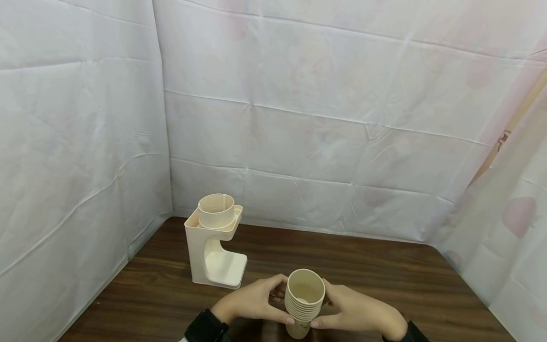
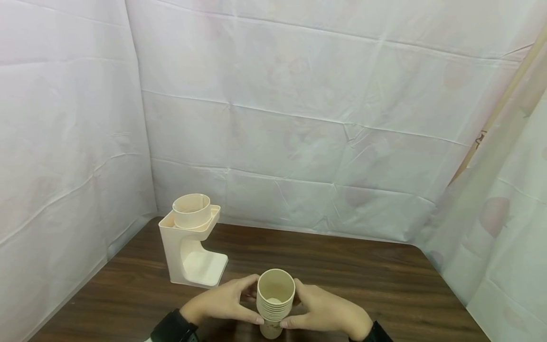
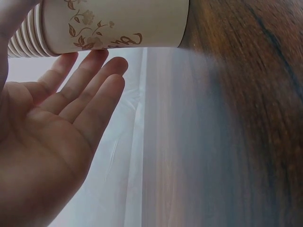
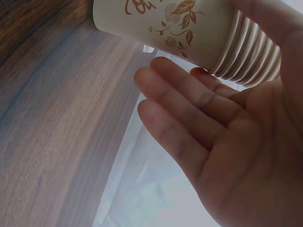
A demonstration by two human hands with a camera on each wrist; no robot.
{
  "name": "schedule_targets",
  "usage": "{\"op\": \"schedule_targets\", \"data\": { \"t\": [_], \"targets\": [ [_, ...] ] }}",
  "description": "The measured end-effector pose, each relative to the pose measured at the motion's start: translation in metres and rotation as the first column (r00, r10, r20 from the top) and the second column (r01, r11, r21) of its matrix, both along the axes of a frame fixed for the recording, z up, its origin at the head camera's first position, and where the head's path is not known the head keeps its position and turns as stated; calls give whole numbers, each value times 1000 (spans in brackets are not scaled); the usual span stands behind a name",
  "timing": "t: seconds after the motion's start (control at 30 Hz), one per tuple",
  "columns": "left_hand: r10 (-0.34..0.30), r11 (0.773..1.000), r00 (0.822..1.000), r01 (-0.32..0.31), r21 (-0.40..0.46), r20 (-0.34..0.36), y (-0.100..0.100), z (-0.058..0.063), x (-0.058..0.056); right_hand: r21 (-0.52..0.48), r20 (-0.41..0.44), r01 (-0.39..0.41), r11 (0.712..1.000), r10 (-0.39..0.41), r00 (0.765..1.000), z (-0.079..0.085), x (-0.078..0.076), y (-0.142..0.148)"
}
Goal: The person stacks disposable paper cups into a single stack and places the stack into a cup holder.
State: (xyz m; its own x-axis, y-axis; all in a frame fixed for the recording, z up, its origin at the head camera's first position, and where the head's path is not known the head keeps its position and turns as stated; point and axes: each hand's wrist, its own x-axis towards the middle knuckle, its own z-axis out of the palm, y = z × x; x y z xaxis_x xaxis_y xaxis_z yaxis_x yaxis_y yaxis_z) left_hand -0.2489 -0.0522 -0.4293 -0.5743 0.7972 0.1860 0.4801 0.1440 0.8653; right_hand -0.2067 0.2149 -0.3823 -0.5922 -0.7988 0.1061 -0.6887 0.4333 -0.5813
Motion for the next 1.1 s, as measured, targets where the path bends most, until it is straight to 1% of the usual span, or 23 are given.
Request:
{"op": "schedule_targets", "data": {
  "t": [0.2,0.37,0.5,0.6,0.8,0.9,1.0,1.1],
  "targets": [
    [1,1000,1000,-1,4,-5,0,0,-1,24,-6,29,999,-29,1000,2,0,1],
    [0,1000,1000,0,10,11,-1,1,0,25,-13,44,999,-43,999,1,-1,1],
    [25,1000,1000,-25,13,18,-2,5,0,8,-32,69,998,-69,997,1,-1,1],
    [44,999,999,-45,28,26,-4,8,0,-21,-34,82,996,-83,996,1,-2,-1],
    [72,994,997,-74,76,29,-8,13,-1,-108,-8,82,991,-83,997,2,-6,-5],
    [68,992,997,-71,107,32,-9,17,-2,-136,-14,79,988,-82,997,3,-7,-7],
    [66,989,998,-69,130,21,-11,20,-1,-162,-22,70,984,-74,997,4,-9,-9],
    [88,985,996,-88,147,9,-12,25,0,-180,-35,65,981,-73,997,5,-11,-10]
  ]
}}
